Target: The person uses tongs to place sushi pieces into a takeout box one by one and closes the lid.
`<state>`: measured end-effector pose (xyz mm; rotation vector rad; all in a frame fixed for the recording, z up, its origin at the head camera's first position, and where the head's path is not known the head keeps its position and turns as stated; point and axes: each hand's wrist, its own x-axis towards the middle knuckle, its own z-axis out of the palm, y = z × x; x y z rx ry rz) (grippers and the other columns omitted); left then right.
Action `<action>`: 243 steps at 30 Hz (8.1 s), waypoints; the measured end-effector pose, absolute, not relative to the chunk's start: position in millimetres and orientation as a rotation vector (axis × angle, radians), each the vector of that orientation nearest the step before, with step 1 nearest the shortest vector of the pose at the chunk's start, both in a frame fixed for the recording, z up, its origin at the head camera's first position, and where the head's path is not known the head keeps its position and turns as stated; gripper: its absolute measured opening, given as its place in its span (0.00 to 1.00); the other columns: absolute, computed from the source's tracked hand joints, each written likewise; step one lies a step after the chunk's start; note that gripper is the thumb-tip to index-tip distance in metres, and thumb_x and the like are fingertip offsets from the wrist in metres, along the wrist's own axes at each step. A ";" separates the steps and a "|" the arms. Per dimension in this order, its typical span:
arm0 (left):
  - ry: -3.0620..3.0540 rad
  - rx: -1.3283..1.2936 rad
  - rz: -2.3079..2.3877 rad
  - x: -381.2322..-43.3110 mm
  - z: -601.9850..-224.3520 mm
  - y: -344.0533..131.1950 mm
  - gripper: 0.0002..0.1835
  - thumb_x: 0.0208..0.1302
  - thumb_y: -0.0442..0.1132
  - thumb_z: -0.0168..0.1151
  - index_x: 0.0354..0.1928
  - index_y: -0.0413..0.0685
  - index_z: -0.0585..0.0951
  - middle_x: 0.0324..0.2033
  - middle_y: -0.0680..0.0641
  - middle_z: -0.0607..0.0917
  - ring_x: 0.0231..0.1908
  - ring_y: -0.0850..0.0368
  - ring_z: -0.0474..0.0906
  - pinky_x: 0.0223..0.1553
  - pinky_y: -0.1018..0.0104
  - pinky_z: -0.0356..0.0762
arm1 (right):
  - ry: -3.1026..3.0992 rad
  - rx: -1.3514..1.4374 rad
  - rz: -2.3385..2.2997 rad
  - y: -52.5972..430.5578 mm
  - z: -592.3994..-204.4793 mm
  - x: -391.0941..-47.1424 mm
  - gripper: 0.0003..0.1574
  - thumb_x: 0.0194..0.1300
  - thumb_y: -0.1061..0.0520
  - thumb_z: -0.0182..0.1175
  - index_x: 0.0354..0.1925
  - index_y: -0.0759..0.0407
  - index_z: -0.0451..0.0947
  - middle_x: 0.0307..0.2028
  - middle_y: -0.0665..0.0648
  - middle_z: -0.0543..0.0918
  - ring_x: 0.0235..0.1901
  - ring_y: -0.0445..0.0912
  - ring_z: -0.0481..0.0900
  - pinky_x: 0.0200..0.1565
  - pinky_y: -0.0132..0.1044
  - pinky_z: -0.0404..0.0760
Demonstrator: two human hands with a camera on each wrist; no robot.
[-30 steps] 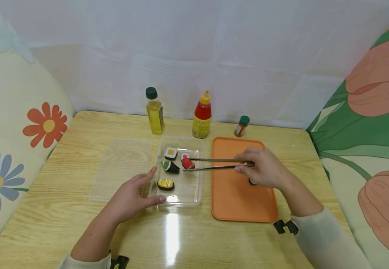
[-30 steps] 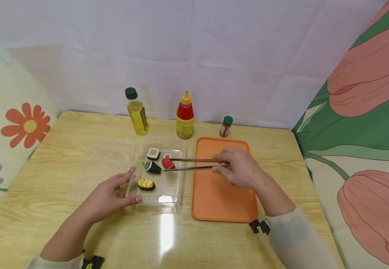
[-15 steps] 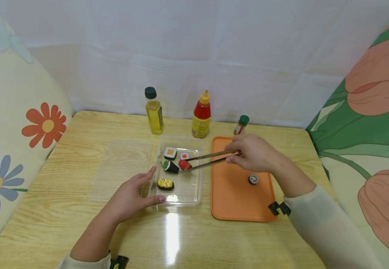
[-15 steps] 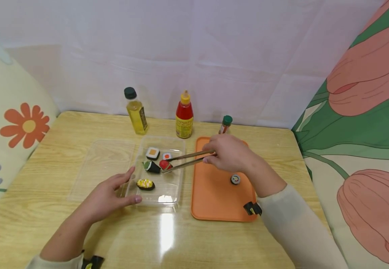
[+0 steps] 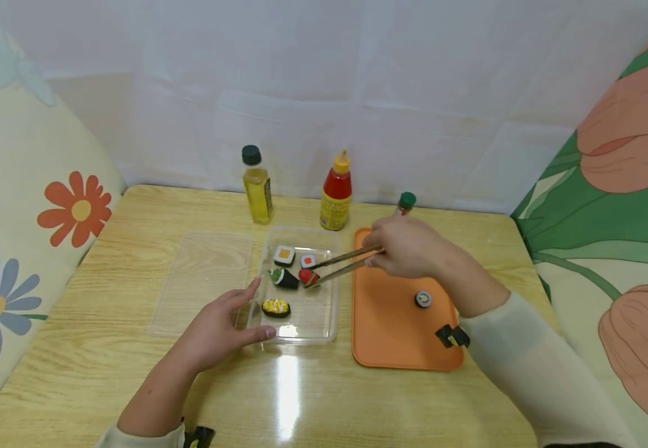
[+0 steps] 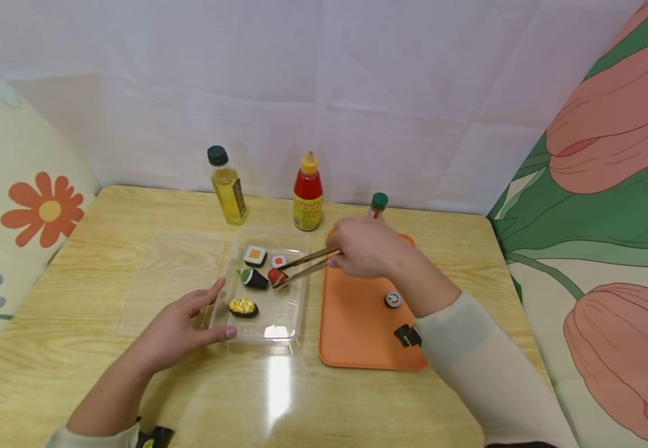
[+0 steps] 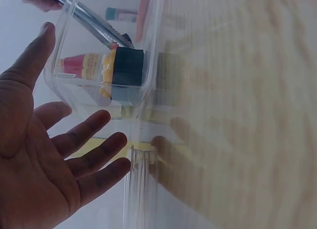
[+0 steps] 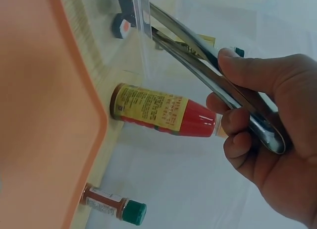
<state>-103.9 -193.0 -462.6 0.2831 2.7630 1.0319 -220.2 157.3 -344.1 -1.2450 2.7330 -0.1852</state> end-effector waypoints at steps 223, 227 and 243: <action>2.736 0.245 1.007 -106.4 -464.8 -193.3 0.60 0.54 0.74 0.70 0.83 0.57 0.57 0.71 0.29 0.69 0.69 0.25 0.65 0.67 0.28 0.63 | 3.197 -0.824 -1.240 338.9 -474.7 -75.6 0.25 0.46 0.75 0.77 0.44 0.61 0.89 0.33 0.45 0.85 0.29 0.33 0.76 0.31 0.23 0.75; 2.732 0.244 1.020 -106.8 -464.9 -193.3 0.61 0.53 0.76 0.69 0.83 0.57 0.57 0.72 0.29 0.69 0.69 0.25 0.65 0.67 0.28 0.64 | 3.176 -0.810 -1.239 334.3 -474.0 -79.1 0.24 0.47 0.75 0.77 0.45 0.61 0.89 0.34 0.46 0.85 0.30 0.34 0.77 0.32 0.22 0.76; 2.732 0.231 1.033 -105.2 -466.5 -193.3 0.61 0.52 0.74 0.70 0.82 0.56 0.58 0.72 0.28 0.68 0.70 0.25 0.64 0.68 0.28 0.62 | 3.061 -1.001 -1.340 309.9 -465.3 -99.3 0.25 0.48 0.76 0.77 0.47 0.63 0.89 0.35 0.47 0.85 0.30 0.36 0.78 0.31 0.23 0.77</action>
